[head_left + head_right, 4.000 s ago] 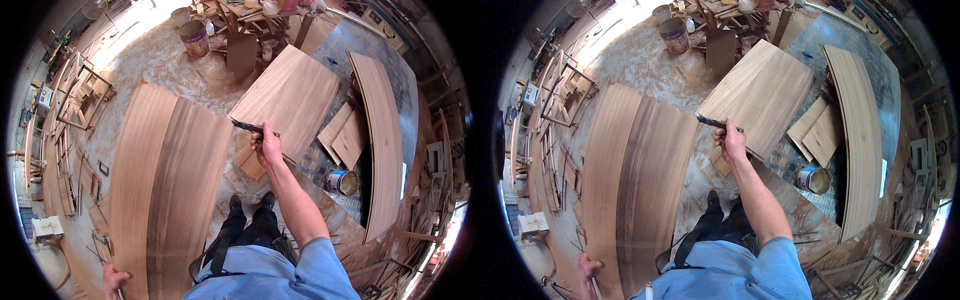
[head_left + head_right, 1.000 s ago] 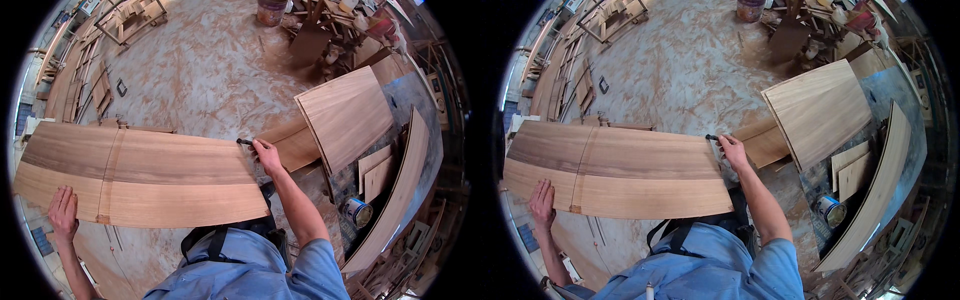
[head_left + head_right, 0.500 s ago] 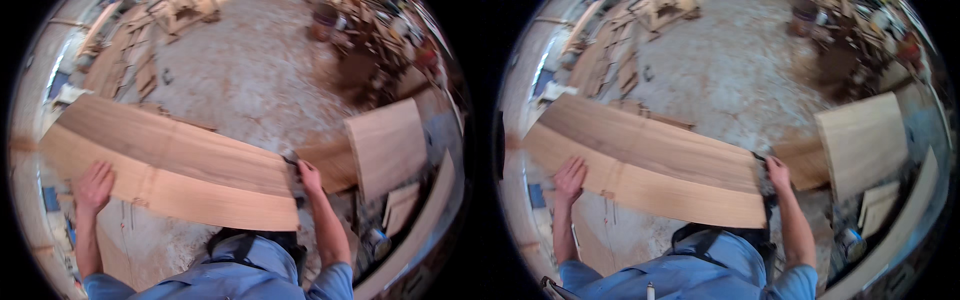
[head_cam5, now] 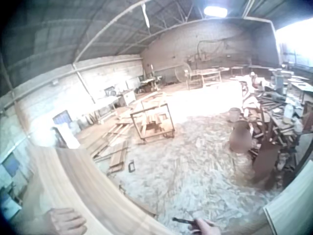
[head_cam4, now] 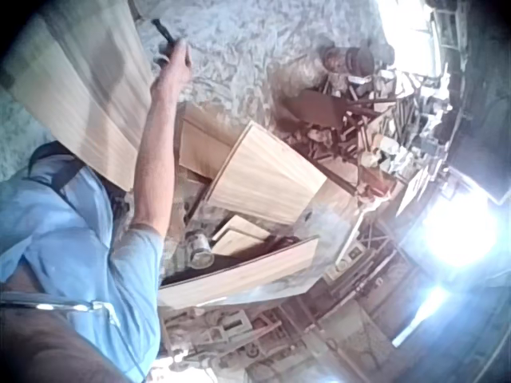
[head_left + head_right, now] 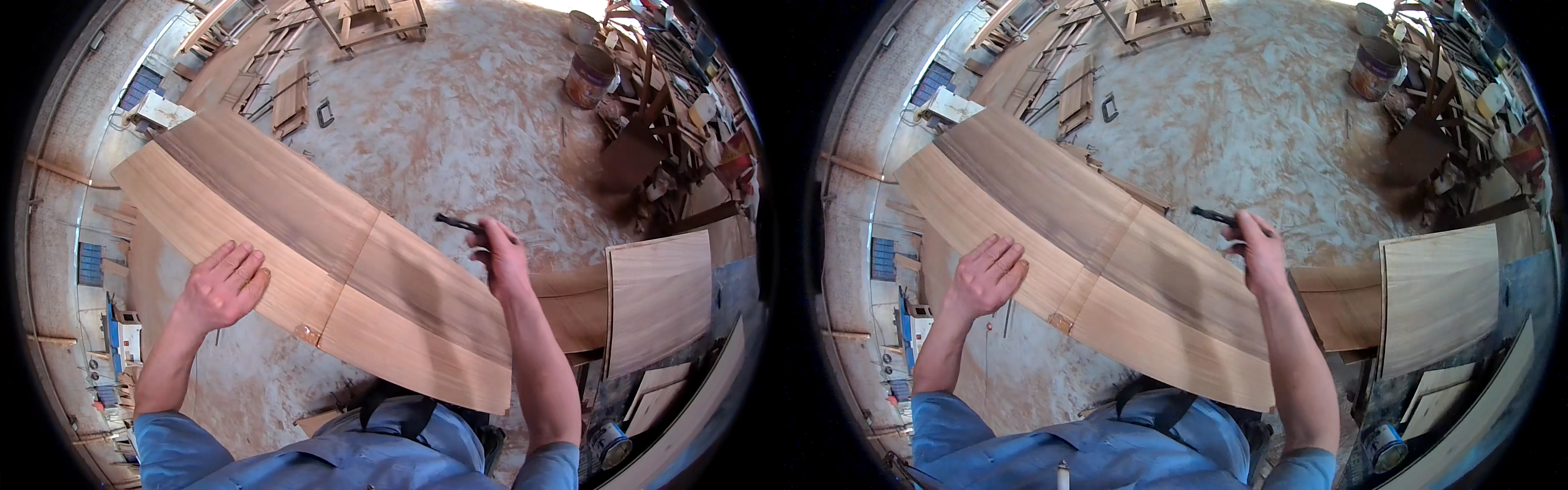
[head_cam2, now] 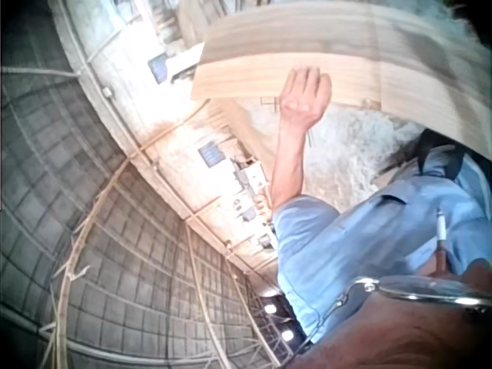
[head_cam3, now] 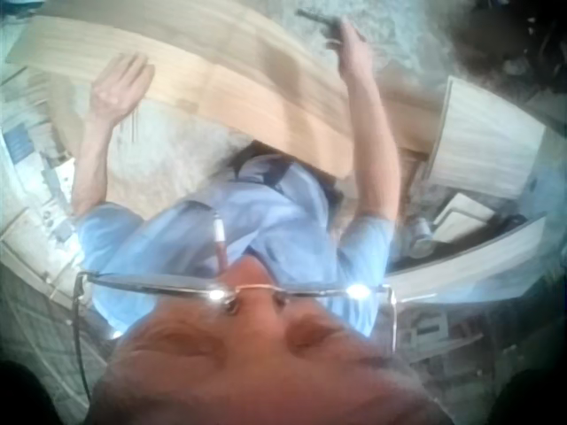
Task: The person assembles a wooden frame by hand, using a hammer to drive nails into pre-drilled holes. They handle multiple wooden planks and a hammer, moving between a workbench and the floor to position and secure the components.
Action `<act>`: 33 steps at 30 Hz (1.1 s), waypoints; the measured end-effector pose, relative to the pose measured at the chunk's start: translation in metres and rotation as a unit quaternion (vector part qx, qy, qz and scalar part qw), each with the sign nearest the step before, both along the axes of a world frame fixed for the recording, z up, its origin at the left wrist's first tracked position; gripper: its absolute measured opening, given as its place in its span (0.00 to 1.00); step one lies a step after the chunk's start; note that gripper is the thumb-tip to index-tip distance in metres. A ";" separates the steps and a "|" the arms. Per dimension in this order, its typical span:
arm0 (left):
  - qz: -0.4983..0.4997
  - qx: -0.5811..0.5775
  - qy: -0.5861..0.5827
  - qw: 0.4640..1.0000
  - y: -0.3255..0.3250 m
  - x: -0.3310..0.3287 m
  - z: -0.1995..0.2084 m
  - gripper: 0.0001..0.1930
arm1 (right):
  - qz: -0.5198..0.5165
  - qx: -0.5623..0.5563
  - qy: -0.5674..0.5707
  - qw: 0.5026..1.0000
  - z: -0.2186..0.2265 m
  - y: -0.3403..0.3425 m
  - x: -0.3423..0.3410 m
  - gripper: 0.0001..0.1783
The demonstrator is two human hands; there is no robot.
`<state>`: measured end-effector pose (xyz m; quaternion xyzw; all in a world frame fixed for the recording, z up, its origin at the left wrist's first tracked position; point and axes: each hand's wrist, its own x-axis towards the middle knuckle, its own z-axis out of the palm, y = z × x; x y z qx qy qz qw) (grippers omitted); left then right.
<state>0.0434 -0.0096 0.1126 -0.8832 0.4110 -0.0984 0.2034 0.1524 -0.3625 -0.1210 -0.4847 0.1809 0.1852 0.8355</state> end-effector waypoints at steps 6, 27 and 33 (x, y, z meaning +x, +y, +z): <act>-0.020 -0.028 -0.003 0.999 -0.018 0.005 -0.006 0.06 | 0.035 0.096 0.052 0.993 -0.015 0.052 0.020 0.17; -0.046 -0.052 -0.007 0.998 -0.032 0.011 -0.008 0.04 | 0.096 -0.131 -0.089 0.983 -0.008 0.061 0.016 0.17; -0.043 -0.046 0.007 0.998 -0.035 0.011 -0.008 0.04 | 0.124 -0.197 -0.123 0.965 -0.002 0.064 0.023 0.17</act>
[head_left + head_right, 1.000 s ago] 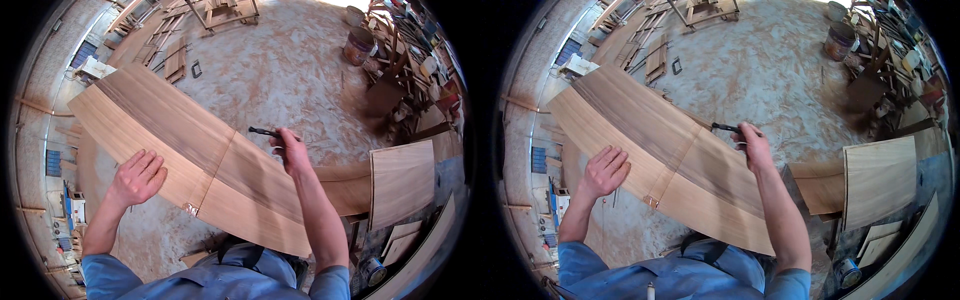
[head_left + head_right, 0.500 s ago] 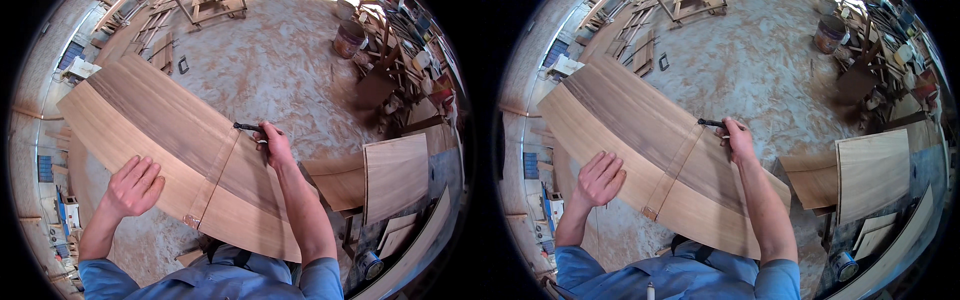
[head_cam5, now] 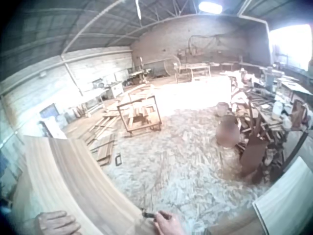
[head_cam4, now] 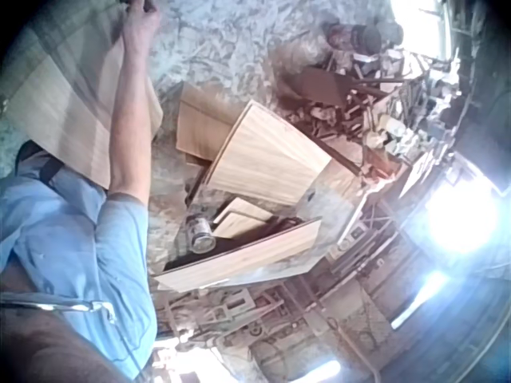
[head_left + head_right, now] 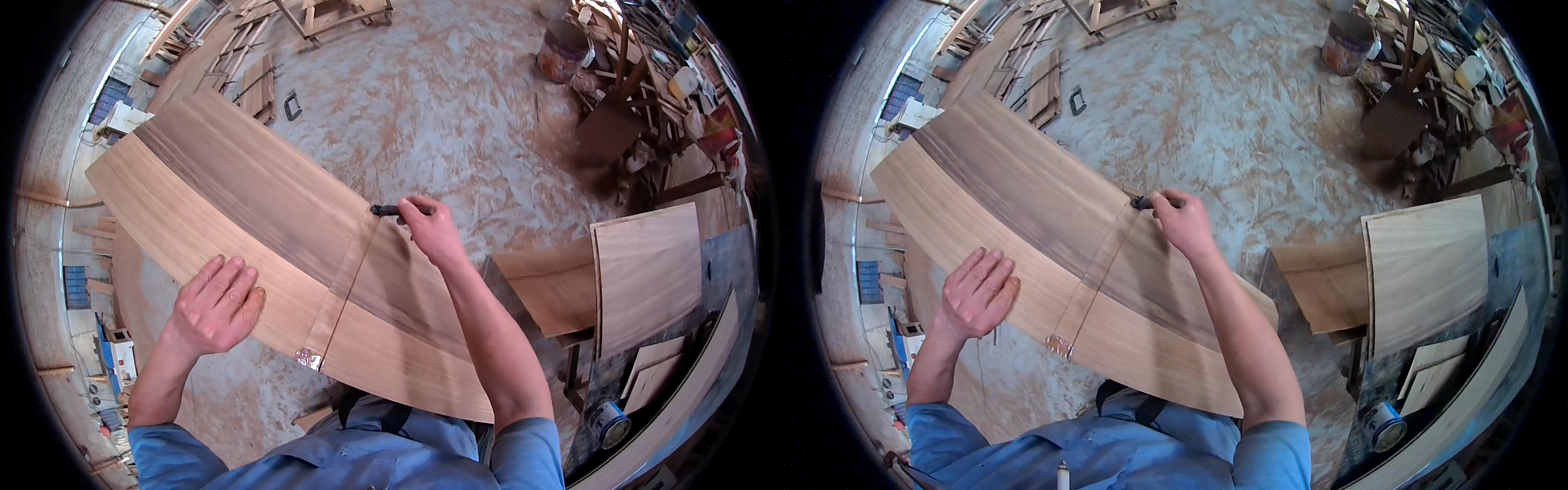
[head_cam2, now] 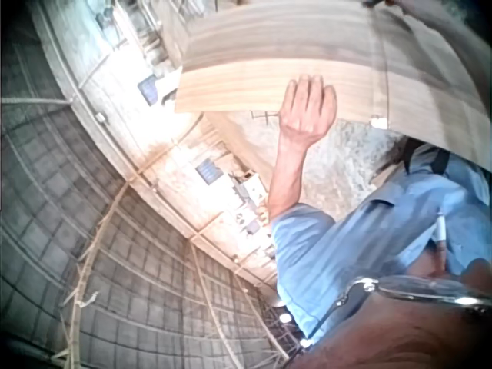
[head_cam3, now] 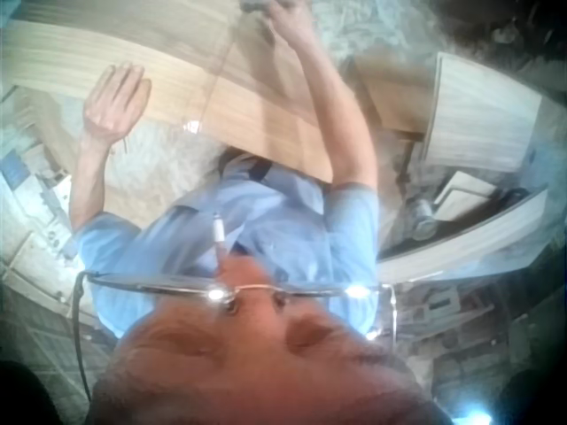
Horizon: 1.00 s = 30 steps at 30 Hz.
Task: The person assembles a wooden frame by hand, using a hammer to drive nails into pre-drilled holes. They handle multiple wooden planks and a hammer, moving between a workbench and the floor to position and secure the components.
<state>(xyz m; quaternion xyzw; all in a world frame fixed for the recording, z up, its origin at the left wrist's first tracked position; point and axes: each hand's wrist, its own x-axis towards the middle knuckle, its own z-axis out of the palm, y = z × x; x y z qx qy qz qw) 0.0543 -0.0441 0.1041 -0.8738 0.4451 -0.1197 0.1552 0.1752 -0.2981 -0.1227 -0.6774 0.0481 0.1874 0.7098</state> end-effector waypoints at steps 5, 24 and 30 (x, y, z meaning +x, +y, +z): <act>0.006 0.003 0.010 1.000 -0.003 0.003 -0.002 0.04 | 0.062 -0.140 -0.124 0.980 -0.007 0.001 0.004 0.17; 0.008 -0.006 0.000 1.000 -0.005 0.002 -0.004 0.04 | -0.126 0.075 0.014 0.989 -0.007 -0.002 -0.010 0.19; 0.008 -0.006 -0.010 1.000 -0.006 0.004 -0.004 0.04 | -0.074 0.015 0.034 0.997 -0.035 -0.011 -0.023 0.19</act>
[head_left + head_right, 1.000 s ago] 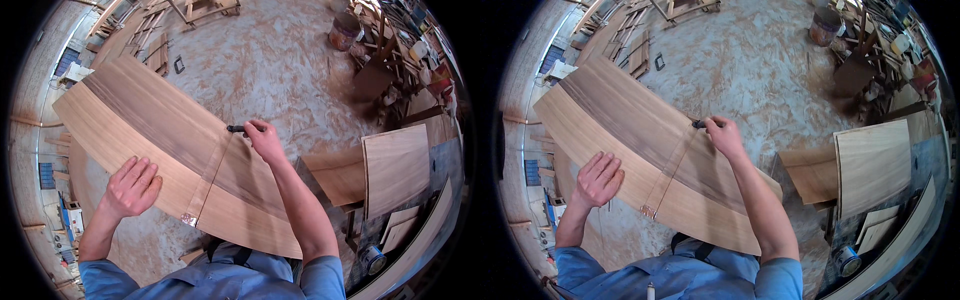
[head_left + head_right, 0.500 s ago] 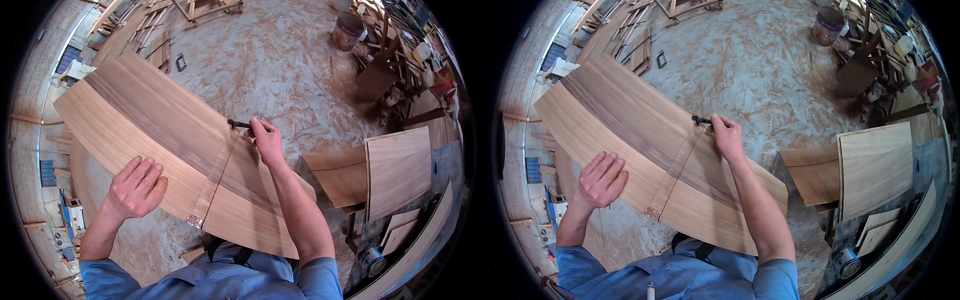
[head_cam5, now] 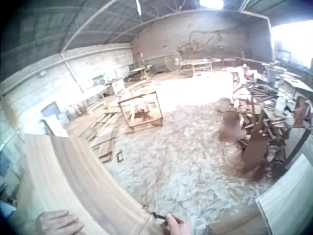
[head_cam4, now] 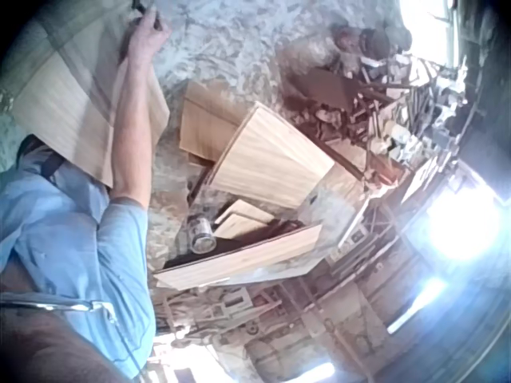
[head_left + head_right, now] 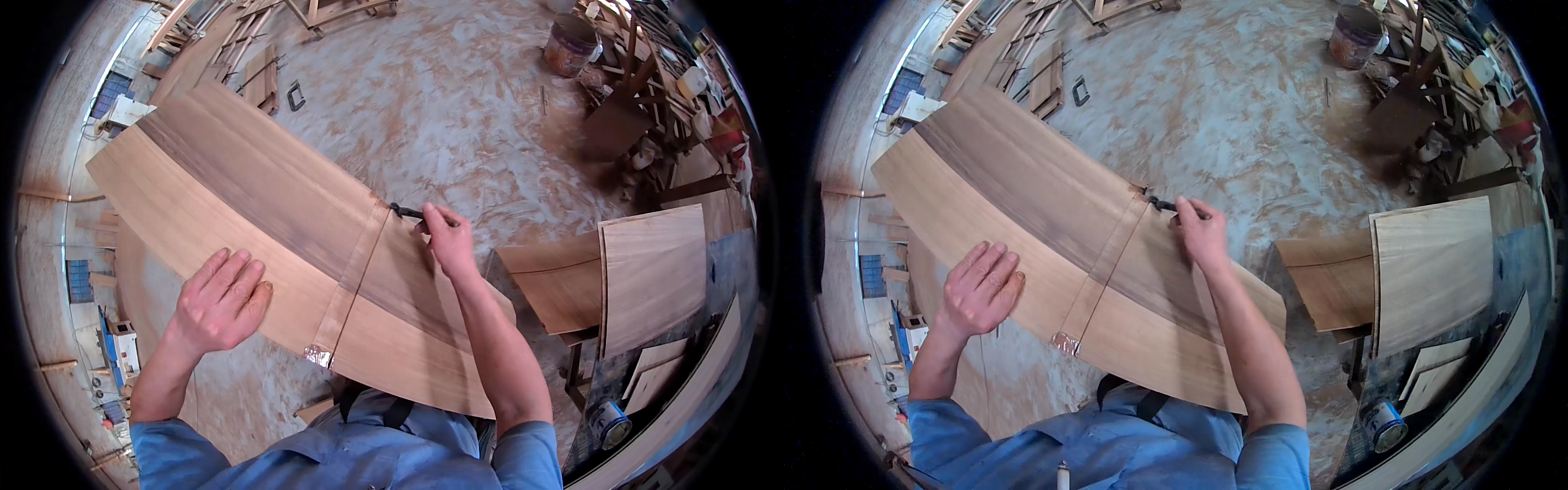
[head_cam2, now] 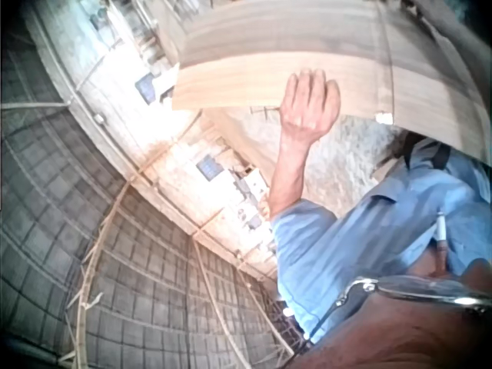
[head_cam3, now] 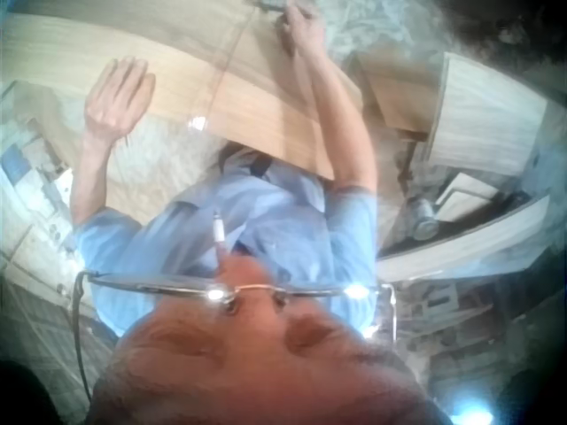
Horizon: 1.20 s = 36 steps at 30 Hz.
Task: The person assembles a wooden frame by hand, using a hammer to drive nails into pre-drilled holes. They handle multiple wooden planks and a hammer, moving between a workbench and the floor to position and secure the components.
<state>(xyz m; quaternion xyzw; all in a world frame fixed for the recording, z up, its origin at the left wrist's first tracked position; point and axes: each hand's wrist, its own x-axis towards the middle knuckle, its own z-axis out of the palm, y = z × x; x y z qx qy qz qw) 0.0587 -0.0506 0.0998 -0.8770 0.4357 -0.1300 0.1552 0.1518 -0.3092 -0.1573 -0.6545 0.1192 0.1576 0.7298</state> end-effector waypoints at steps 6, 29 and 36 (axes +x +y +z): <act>0.012 -0.005 0.008 1.000 -0.003 0.001 0.001 0.05 | -0.012 0.019 -0.015 1.000 -0.006 -0.002 -0.002 0.19; 0.061 0.018 0.069 0.996 0.009 0.029 -0.051 0.11 | 0.091 0.177 -0.081 0.977 0.129 -0.012 -0.110 0.10; 0.062 0.024 0.065 0.996 0.003 0.032 -0.052 0.11 | 0.131 0.135 -0.090 0.978 0.115 -0.001 -0.111 0.09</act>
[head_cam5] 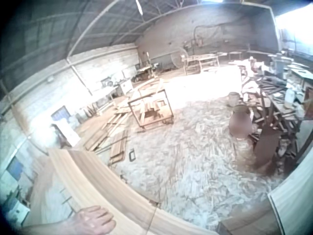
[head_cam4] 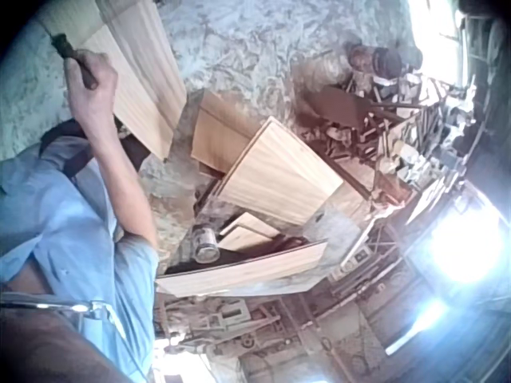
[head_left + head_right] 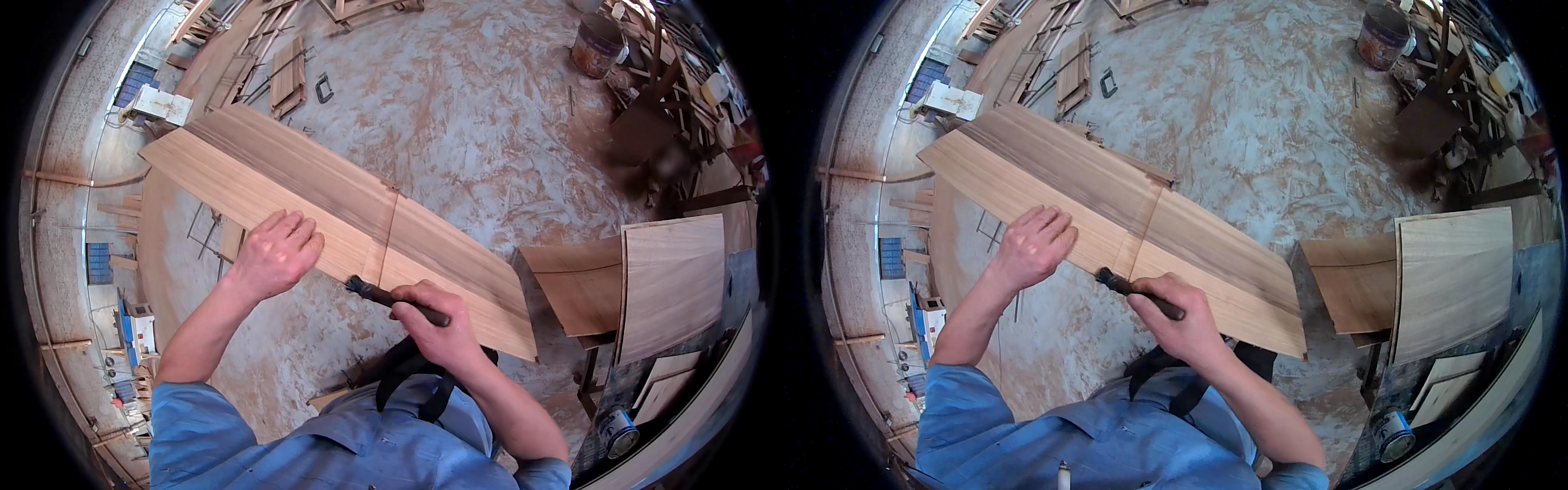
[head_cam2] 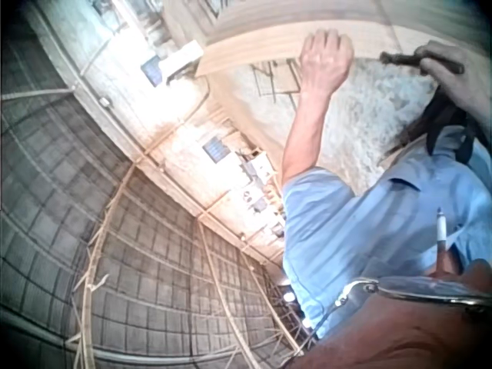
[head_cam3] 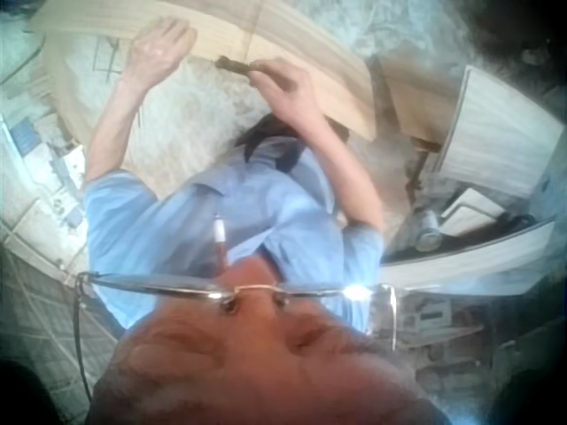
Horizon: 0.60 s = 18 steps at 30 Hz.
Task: The person assembles a wooden frame by hand, using a hammer to drive nails into pre-drilled holes. They handle multiple wooden planks and a hammer, moving between a workbench and the floor to position and secure the components.
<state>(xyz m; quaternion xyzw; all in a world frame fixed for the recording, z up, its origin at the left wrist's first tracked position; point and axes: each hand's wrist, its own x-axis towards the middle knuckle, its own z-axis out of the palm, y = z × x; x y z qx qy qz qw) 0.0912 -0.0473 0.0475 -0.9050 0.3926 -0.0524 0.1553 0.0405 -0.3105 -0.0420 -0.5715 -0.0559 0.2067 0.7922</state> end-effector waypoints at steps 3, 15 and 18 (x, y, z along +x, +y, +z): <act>0.006 -0.002 0.002 1.000 -0.002 0.001 0.000 0.10 | -0.031 -0.002 -0.035 0.999 0.007 -0.006 0.008 0.09; 0.052 -0.016 0.048 0.997 -0.004 0.005 -0.006 0.10 | -0.055 -0.034 -0.022 0.998 -0.007 -0.024 -0.006 0.09; 0.077 -0.020 0.055 0.995 0.000 -0.003 -0.013 0.12 | -0.063 -0.063 -0.040 0.995 -0.013 -0.026 -0.010 0.09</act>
